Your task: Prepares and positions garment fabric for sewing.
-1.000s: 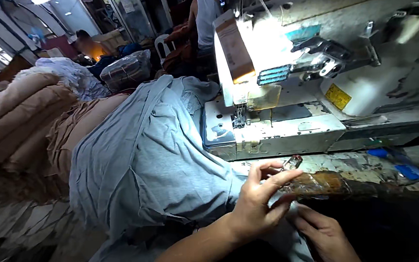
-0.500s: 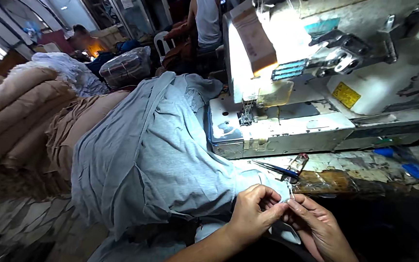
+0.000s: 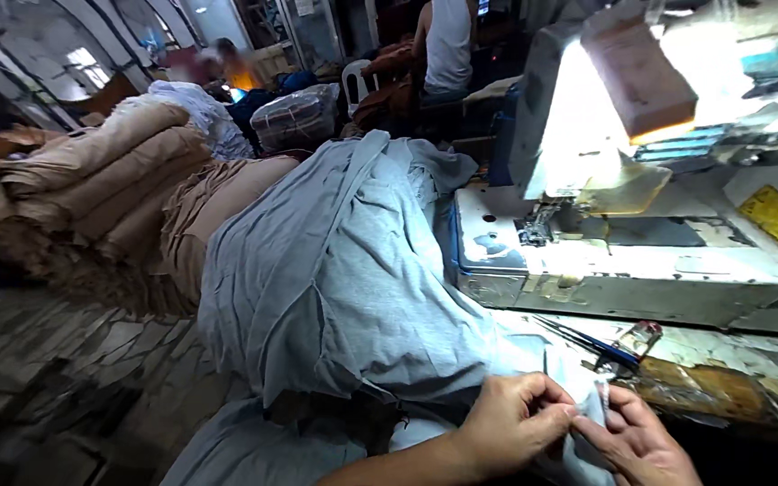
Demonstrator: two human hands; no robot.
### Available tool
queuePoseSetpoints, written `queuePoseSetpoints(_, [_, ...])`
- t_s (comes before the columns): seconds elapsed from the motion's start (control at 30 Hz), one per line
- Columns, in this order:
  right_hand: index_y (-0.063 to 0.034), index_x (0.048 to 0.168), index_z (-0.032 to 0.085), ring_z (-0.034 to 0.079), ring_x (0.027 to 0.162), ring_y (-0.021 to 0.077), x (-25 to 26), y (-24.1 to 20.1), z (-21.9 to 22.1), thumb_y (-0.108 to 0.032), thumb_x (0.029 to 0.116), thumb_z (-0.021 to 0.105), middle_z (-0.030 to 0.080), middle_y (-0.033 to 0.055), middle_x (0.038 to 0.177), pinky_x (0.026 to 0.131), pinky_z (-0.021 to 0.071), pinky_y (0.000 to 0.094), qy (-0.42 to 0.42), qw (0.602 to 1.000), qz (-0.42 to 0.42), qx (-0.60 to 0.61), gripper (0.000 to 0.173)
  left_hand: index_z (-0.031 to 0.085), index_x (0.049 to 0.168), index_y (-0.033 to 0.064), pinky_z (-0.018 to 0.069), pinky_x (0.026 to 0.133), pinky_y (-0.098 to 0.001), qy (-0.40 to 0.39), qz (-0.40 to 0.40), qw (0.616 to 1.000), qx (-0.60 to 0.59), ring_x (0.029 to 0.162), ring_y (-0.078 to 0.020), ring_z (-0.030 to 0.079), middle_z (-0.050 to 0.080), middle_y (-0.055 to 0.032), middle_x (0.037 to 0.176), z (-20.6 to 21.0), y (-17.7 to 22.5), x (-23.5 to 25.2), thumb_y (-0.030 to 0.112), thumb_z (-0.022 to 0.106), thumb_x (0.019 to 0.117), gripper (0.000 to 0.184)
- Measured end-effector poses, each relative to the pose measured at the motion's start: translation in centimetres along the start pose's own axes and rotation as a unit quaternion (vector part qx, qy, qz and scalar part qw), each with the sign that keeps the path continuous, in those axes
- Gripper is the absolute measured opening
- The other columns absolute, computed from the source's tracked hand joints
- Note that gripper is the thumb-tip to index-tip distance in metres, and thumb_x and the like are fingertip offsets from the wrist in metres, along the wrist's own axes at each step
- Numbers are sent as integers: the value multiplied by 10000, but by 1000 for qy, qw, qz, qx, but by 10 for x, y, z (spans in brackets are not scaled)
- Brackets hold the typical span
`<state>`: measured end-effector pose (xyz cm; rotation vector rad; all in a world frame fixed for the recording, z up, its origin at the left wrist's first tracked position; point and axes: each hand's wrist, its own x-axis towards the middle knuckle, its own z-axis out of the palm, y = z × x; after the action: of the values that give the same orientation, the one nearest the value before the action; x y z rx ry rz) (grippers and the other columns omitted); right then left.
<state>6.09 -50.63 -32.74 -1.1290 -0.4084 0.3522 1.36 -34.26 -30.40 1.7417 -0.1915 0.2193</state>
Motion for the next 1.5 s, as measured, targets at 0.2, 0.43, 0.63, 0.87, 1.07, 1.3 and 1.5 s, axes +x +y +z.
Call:
queuePoseSetpoints(0.2, [-148,1203,400,653,759,-74,0,-11,-17,75,826,689,650,-223,903,728,583,166,2,986,-23,-163,525,543,1095,31,609,804,-324,57,-73,944,-316,839,-116,725,712,-25,930,-26,25,6,64,380,1069,169])
queuePoseSetpoints(0.43, [-210,1019,714,736,867,63,9,-15,-17,-178,1109,325,778,-49,946,839,613,269,6,982,146,120,400,679,878,178,545,711,-195,69,-70,916,-389,731,2,652,691,80,785,-62,36,-18,109,498,994,226])
queuePoseSetpoints(0.63, [-140,1002,724,728,916,111,47,-37,25,-214,1102,294,758,31,966,840,615,320,-40,952,131,274,448,690,1092,77,544,793,-177,89,-22,993,-74,845,34,641,699,98,933,-78,34,-38,127,676,934,166])
queuePoseSetpoints(0.87, [-113,925,747,715,813,87,28,-28,7,-165,1023,564,744,42,860,789,608,274,-38,973,138,182,214,751,1063,211,582,753,-204,88,-44,965,-244,767,-14,678,727,38,876,-92,38,-37,226,698,950,126])
queuePoseSetpoints(1.07, [-210,1047,767,695,820,32,19,-29,-15,-109,958,661,739,-41,901,785,597,234,-64,994,35,79,171,731,1072,222,530,666,-129,76,-42,992,-87,728,35,624,695,93,860,-98,46,-40,189,708,932,146])
queuePoseSetpoints(1.3, [-172,1044,825,570,837,-47,22,-30,-5,-177,903,747,642,-60,908,756,481,86,-42,927,-196,-316,161,753,1100,108,535,689,-130,87,19,987,131,779,6,607,611,62,905,-90,54,-36,112,732,867,234])
queuePoseSetpoints(1.5, [-109,864,760,611,843,151,40,-29,-7,-295,1020,607,646,43,834,815,476,308,22,782,-352,-514,287,777,935,84,456,900,-197,237,97,921,295,1004,-39,563,609,7,1013,-89,30,-11,183,702,905,128])
